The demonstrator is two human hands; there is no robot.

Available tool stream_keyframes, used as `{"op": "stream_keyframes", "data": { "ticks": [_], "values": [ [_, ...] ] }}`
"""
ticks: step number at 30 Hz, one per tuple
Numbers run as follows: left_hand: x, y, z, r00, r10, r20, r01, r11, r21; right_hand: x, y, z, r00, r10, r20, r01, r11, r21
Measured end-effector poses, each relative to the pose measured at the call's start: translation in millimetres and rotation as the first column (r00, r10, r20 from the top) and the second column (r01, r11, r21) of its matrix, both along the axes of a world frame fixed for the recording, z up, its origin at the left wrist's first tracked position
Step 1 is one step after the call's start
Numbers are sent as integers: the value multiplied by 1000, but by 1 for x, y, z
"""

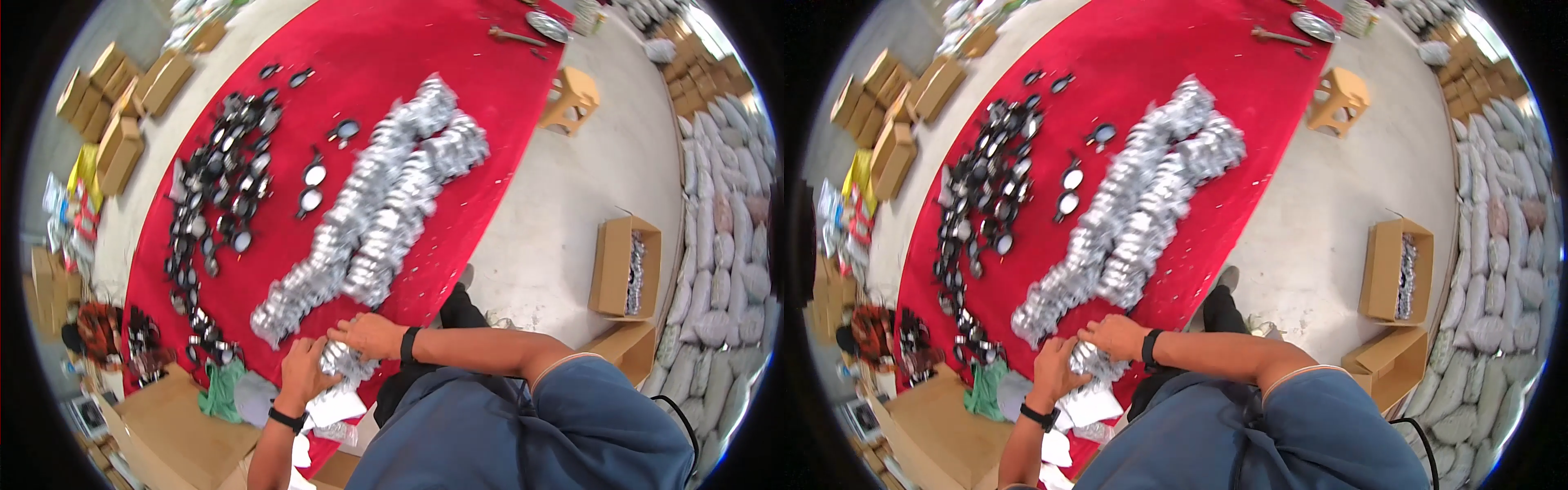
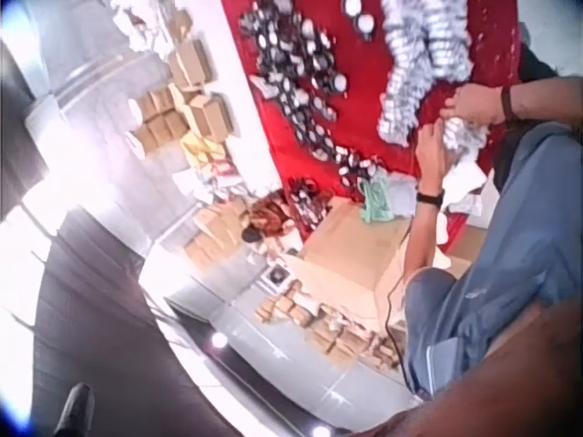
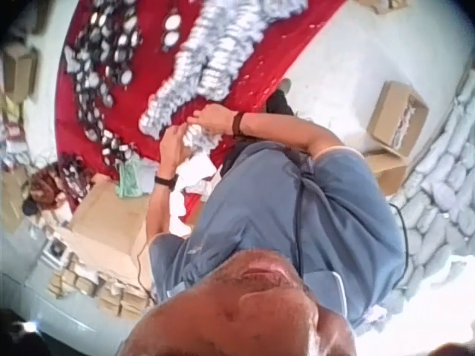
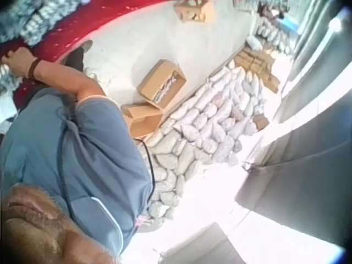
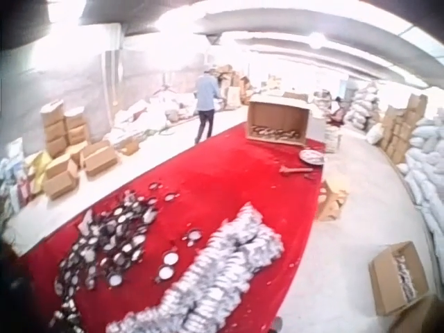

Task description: The recorder picks up small plastic components from a table and packs them into a cardboard box.

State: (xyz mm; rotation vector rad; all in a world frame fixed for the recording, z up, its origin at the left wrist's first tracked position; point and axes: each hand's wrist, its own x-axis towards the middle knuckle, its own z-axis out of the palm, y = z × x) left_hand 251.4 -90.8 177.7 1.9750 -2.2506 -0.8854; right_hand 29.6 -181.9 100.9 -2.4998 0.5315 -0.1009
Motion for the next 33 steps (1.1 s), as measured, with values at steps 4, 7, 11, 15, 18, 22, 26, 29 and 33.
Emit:
{"op": "stream_keyframes", "data": {
  "ticks": [4,7,11,15,18,22,26,29,33],
  "values": [
    [-70,-43,22,996,-89,17,90,994,-56,-79,-33,28,997,-68,28,64,991,121],
    [-141,-92,41,982,-166,87,172,983,-63,-146,-59,27,987,-157,33,153,983,105],
    [-247,-180,63,937,-332,105,337,941,-39,-258,-102,52,923,-378,71,373,925,68],
    [-350,-267,68,837,-541,83,548,829,-112,-364,-135,71,786,-615,59,613,789,47],
    [-435,-317,88,718,-691,85,692,694,-200,-431,-144,92,662,-746,68,747,665,24],
    [-533,-361,99,552,-830,80,820,522,-236,-505,-143,101,476,-877,71,878,478,16],
    [-611,-395,100,413,-907,76,898,392,-202,-564,-146,109,371,-927,49,928,372,8],
    [-658,-420,99,361,-930,65,917,341,-207,-604,-162,108,324,-945,35,946,324,-10],
    [-727,-464,104,299,-953,47,933,282,-223,-665,-197,118,269,-963,15,963,268,-31]
  ]
}}
